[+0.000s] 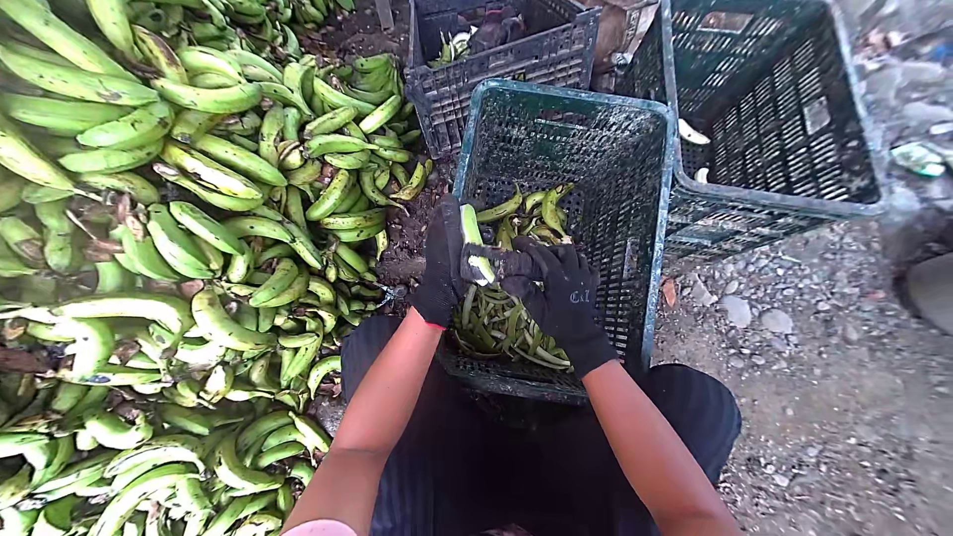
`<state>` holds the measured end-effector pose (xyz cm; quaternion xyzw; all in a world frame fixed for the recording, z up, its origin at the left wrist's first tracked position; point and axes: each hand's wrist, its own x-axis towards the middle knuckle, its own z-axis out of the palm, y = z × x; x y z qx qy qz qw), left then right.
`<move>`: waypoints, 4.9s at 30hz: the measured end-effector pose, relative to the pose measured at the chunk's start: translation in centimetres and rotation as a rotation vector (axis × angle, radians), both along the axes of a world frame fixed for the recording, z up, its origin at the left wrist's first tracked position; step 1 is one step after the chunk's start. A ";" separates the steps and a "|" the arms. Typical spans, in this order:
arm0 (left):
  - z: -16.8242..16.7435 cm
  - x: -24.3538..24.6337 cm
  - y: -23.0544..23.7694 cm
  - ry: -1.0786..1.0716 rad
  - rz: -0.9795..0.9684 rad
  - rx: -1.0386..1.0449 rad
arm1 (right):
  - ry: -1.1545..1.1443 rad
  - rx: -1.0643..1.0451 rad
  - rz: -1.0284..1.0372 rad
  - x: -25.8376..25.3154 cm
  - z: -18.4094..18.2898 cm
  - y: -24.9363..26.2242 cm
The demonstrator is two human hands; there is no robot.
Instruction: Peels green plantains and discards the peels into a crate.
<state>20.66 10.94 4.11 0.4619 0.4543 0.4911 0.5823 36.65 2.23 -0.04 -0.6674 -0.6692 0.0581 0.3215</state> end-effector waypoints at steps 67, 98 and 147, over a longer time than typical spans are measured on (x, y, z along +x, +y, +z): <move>-15.2 14.7 -4.0 1.146 -0.808 0.085 | 1.370 0.203 -0.380 16.6 7.7 -10.3; -2.3 4.9 -2.9 0.126 0.165 0.179 | 0.912 -0.465 0.036 -2.0 -0.4 -2.6; -2.2 4.3 -3.6 0.242 -0.485 0.050 | 0.252 -0.277 -0.384 4.3 1.4 1.6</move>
